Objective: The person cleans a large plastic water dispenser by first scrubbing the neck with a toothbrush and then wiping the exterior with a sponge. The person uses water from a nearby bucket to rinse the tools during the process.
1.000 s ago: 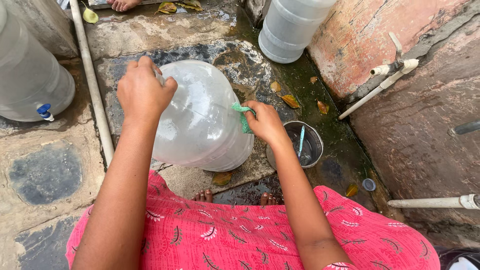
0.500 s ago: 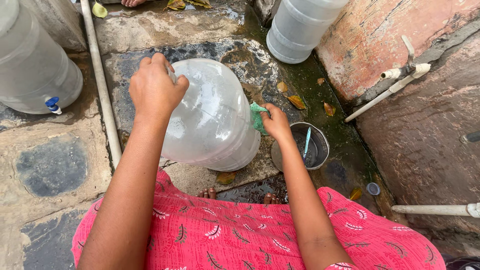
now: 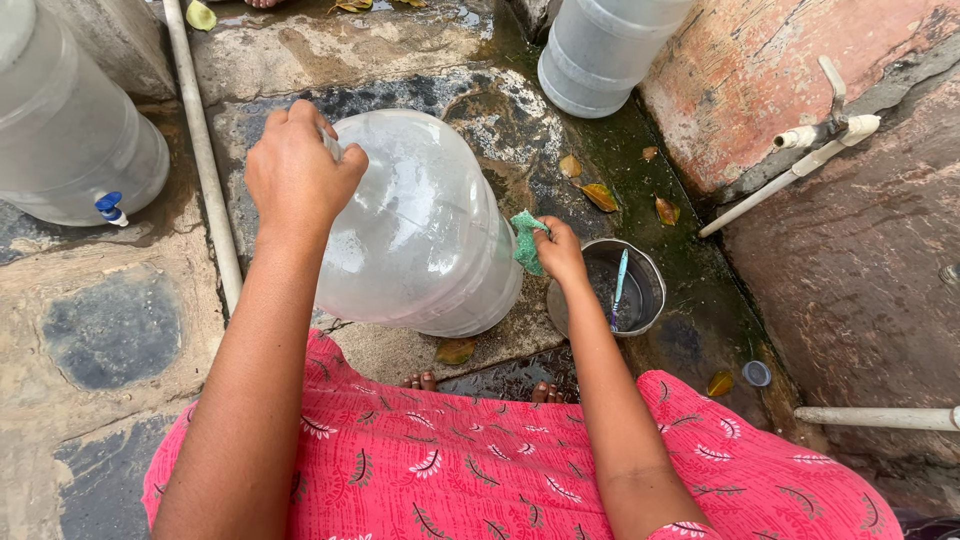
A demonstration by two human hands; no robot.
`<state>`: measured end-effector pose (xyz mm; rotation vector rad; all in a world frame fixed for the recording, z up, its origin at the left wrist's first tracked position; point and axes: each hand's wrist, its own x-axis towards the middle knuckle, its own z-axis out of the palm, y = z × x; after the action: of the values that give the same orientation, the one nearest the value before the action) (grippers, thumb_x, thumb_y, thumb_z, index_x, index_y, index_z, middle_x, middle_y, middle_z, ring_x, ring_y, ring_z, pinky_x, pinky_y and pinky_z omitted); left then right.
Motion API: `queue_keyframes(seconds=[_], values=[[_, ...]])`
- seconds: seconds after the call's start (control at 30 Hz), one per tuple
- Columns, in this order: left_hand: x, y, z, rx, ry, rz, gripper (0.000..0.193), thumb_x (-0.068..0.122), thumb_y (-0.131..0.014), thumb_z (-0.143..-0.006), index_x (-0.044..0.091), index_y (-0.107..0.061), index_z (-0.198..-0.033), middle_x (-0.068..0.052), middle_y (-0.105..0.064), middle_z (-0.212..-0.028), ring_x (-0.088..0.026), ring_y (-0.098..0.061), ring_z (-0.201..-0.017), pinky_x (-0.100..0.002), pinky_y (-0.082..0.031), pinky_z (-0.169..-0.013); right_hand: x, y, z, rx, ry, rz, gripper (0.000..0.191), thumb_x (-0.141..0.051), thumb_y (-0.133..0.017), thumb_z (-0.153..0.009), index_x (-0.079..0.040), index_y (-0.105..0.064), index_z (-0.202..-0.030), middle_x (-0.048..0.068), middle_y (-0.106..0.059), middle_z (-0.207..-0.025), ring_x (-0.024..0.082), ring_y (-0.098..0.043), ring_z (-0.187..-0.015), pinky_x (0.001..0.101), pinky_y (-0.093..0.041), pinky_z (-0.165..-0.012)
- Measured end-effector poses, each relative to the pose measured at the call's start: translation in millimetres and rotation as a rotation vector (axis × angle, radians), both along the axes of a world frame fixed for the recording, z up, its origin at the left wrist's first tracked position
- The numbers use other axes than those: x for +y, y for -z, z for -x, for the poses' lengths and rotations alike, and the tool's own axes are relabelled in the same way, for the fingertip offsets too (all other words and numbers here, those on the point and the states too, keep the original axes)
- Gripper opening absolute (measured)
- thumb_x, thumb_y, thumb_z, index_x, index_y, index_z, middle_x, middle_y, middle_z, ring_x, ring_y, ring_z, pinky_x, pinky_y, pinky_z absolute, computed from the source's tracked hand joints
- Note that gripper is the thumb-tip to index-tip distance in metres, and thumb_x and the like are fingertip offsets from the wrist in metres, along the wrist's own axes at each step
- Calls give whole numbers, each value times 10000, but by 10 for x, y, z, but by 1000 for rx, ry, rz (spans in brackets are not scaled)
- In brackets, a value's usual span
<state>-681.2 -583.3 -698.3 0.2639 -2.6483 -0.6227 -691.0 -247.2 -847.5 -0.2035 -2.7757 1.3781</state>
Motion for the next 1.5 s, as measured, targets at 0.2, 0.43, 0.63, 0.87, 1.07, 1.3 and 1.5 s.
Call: queue_keyframes(seconds=[0.2,0.43,0.63,0.87,1.07,1.3,1.5], values=[[-2,12,24,1,-5,-2,301,293,-828,-772,107,-653,-931,-140,-662,-1018,-364,-685,-853,-501,-530,-719,76,103,18,18,55,4,251,-172,-620,-971,-41,-694,-1173,106,-698,-786,163,-616,-662,337,-493,-623],[-55,34,15,3,-3,-10,301,301,-833,-780,108,-656,-928,-143,-672,-1043,-374,-679,-896,-505,-524,-753,462,79,90,183,115,-159,227,-166,-651,-951,-84,-718,-1152,179,-751,-1004,328,-734,-917,435,-545,-814],[-189,85,71,52,23,-9,294,298,-826,-787,104,-669,-941,-150,-682,-1036,-370,-675,-913,-488,-515,-801,959,89,-15,27,419,-384,232,-198,-636,-964,-121,-737,-1158,200,-755,-1063,400,-713,-995,497,-540,-887],[-242,105,112,20,26,-14,298,320,-802,-800,97,-671,-949,-161,-676,-1028,-368,-667,-908,-477,-506,-817,976,658,-239,-482,236,-490,368,-261,-761,-792,-220,-782,-1157,155,-727,-1162,357,-694,-1080,447,-513,-980],[-227,90,131,27,40,-6,306,332,-817,-797,102,-679,-945,-159,-681,-1026,-378,-655,-942,-486,-496,-819,1212,613,-107,-73,647,-205,271,-327,-726,-962,-72,-753,-1052,204,-732,-929,375,-694,-820,510,-552,-810],[-188,91,81,59,39,28,317,342,-826,-789,108,-674,-940,-159,-676,-1005,-378,-656,-945,-487,-497,-814,610,328,105,-49,503,788,269,-281,-634,-980,-69,-692,-1137,131,-722,-964,179,-676,-675,351,-582,-569],[-181,78,46,44,3,-16,324,344,-821,-766,111,-677,-941,-160,-671,-1011,-386,-658,-914,-482,-505,-807,-630,-444,18,110,-14,977,276,-259,-617,-1064,-17,-692,-1175,124,-709,-1079,223,-653,-959,424,-552,-880]])
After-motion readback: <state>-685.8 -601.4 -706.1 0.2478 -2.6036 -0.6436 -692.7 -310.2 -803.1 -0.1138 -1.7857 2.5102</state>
